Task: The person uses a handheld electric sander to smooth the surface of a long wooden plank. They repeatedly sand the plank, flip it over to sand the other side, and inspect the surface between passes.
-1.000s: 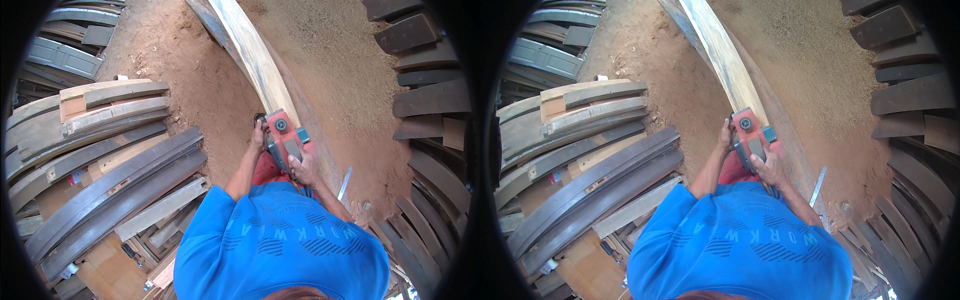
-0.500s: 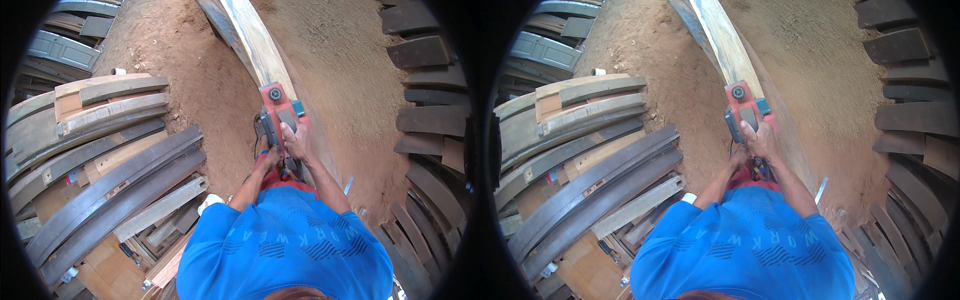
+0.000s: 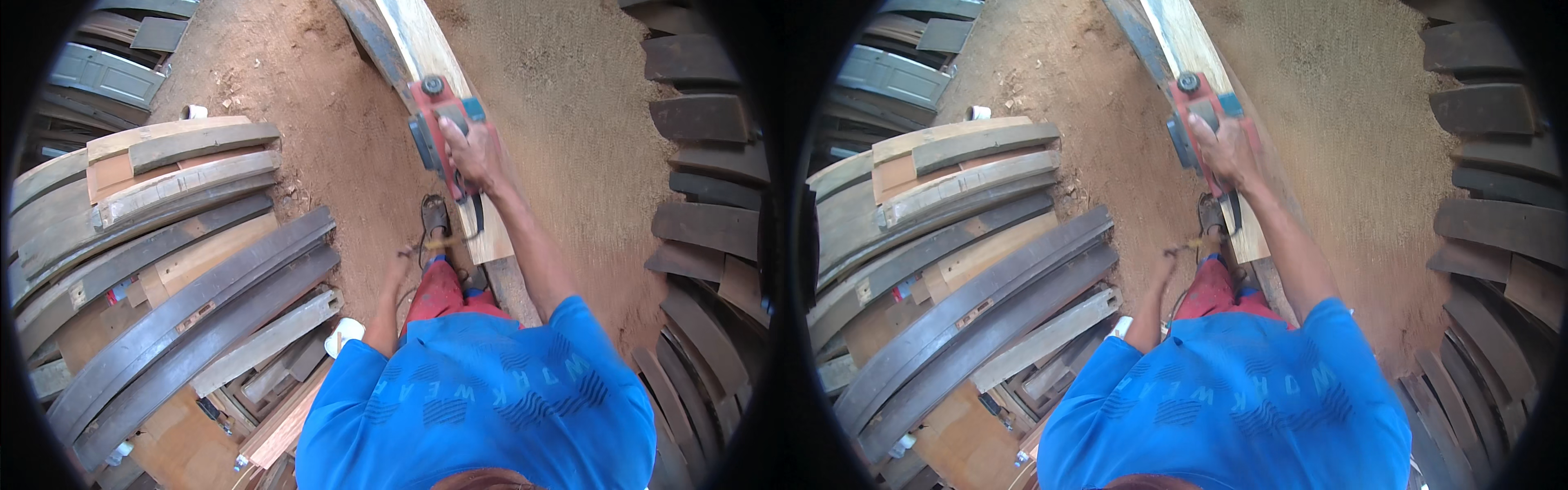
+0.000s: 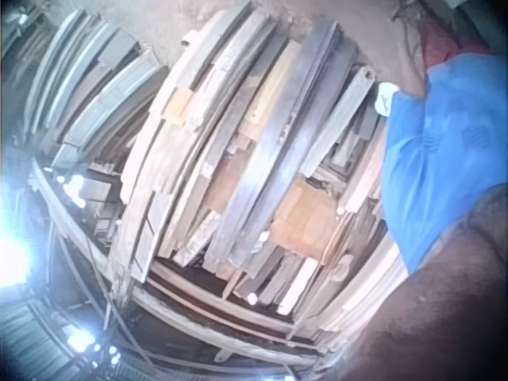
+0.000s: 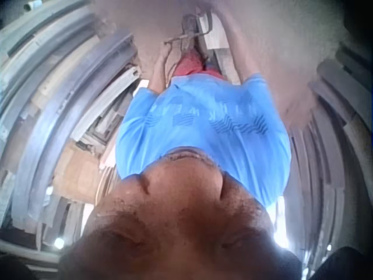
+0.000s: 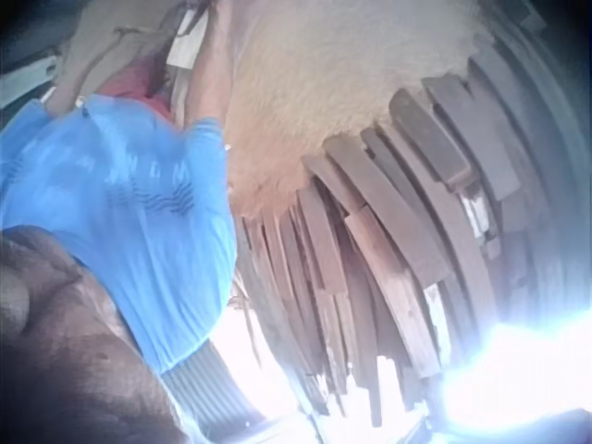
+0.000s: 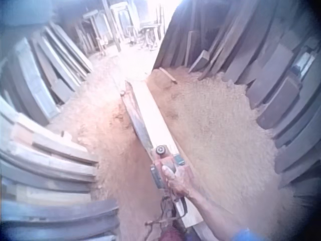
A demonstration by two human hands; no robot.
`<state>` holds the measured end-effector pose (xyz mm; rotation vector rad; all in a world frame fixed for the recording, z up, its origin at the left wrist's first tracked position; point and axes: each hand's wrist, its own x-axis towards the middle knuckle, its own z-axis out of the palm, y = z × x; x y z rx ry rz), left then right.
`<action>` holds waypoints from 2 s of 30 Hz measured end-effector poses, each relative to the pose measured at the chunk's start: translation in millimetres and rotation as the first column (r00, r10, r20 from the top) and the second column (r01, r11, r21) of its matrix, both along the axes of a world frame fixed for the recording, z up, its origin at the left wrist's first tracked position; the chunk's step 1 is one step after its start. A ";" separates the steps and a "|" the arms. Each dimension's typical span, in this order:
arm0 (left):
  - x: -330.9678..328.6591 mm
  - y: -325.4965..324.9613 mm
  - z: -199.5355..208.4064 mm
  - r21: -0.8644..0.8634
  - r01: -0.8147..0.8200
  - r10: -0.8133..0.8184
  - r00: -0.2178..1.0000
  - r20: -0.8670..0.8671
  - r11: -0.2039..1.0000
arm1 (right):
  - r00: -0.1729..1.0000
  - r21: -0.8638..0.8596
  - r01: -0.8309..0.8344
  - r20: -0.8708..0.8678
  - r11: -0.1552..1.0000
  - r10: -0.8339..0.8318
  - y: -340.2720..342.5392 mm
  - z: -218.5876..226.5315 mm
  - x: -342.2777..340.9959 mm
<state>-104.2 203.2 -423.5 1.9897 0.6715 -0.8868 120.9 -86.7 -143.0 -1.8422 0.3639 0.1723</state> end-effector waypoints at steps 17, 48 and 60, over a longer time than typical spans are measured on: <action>274.2 -70.9 103.9 -0.392 -0.666 0.772 0.555 0.308 0.635 | 0.996 -0.133 -0.058 0.054 0.989 0.066 4.6 11.2 190.9; 392.3 -213.5 156.4 0.136 0.040 -0.098 0.886 0.453 0.990 | 0.978 -0.243 -0.066 0.174 0.968 0.111 -5.8 -11.7 550.0; 396.5 -213.6 173.7 0.185 0.066 -0.128 0.928 0.351 0.981 | 0.933 -0.084 -0.013 0.358 0.996 0.042 -8.7 -8.5 629.0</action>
